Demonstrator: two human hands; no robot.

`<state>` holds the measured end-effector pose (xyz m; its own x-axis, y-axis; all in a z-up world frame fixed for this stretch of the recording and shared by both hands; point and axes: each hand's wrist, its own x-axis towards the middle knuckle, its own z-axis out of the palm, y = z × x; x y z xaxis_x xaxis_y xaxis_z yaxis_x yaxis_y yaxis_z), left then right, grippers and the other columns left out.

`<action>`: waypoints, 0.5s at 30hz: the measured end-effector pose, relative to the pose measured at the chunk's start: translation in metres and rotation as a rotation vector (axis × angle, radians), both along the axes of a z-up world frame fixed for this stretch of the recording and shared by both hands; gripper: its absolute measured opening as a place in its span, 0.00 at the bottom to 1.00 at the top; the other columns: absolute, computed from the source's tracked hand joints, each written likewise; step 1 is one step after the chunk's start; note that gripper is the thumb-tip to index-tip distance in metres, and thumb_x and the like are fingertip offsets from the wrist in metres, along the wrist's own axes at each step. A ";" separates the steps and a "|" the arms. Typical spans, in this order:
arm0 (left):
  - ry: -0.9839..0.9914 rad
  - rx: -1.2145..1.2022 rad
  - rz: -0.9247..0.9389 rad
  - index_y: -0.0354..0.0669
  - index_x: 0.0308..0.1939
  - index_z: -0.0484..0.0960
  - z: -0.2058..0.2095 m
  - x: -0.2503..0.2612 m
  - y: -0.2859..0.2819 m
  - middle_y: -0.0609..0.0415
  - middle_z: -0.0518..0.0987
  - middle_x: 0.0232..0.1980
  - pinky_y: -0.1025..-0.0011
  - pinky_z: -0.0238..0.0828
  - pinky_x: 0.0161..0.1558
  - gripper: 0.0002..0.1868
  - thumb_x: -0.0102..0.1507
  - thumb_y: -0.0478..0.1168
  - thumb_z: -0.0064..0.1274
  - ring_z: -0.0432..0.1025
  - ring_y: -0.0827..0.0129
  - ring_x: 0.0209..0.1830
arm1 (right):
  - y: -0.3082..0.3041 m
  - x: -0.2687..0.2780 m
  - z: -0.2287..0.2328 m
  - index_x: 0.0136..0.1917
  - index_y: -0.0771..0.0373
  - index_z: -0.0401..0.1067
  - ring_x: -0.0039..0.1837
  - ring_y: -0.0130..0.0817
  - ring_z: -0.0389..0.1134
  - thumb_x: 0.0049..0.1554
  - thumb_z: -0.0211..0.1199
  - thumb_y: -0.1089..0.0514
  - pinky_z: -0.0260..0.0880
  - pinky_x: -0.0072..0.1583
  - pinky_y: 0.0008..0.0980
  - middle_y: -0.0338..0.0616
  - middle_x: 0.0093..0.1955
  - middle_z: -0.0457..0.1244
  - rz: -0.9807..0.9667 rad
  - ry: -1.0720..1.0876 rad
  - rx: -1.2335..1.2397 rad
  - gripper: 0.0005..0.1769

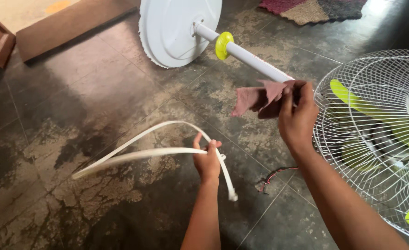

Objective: The person removes the outer cage of a standing electric fan, then reattaches it. They use a screwdriver to loosen and tighten the central screw securing the cage.

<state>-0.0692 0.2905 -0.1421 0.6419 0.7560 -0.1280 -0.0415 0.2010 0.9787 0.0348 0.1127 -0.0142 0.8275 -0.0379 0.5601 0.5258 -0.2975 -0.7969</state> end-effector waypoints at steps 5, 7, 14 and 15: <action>0.074 -0.023 -0.045 0.42 0.73 0.60 -0.014 -0.006 -0.012 0.43 0.82 0.47 0.70 0.75 0.39 0.39 0.62 0.43 0.63 0.76 0.67 0.41 | 0.017 -0.022 -0.043 0.62 0.65 0.70 0.62 0.61 0.65 0.57 0.61 0.64 0.65 0.62 0.53 0.62 0.58 0.65 0.233 -0.135 -0.452 0.19; 0.057 -0.302 -0.116 0.43 0.70 0.62 -0.012 0.000 -0.012 0.49 0.80 0.47 0.68 0.75 0.39 0.40 0.60 0.51 0.63 0.76 0.66 0.41 | 0.027 -0.033 -0.071 0.66 0.62 0.69 0.64 0.64 0.61 0.47 0.61 0.66 0.62 0.63 0.55 0.64 0.62 0.62 0.361 0.063 -0.548 0.31; -0.194 -0.838 -0.513 0.45 0.48 0.77 -0.028 0.001 0.000 0.59 0.78 0.35 0.71 0.69 0.34 0.38 0.63 0.77 0.54 0.74 0.69 0.34 | 0.047 -0.059 -0.117 0.63 0.57 0.72 0.62 0.57 0.67 0.53 0.59 0.61 0.68 0.62 0.52 0.56 0.60 0.65 0.469 0.097 -0.770 0.23; -0.137 -0.752 -0.511 0.47 0.49 0.79 -0.033 0.002 -0.004 0.60 0.78 0.36 0.70 0.67 0.35 0.36 0.64 0.76 0.52 0.73 0.70 0.35 | 0.046 -0.061 -0.116 0.63 0.57 0.71 0.61 0.56 0.68 0.55 0.60 0.58 0.69 0.61 0.51 0.56 0.59 0.65 0.472 0.176 -0.822 0.21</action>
<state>-0.0668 0.2865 -0.1756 0.9211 0.1244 -0.3689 0.1215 0.8083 0.5760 -0.0260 0.1591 -0.1299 0.7317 0.6692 0.1298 0.6273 -0.5865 -0.5124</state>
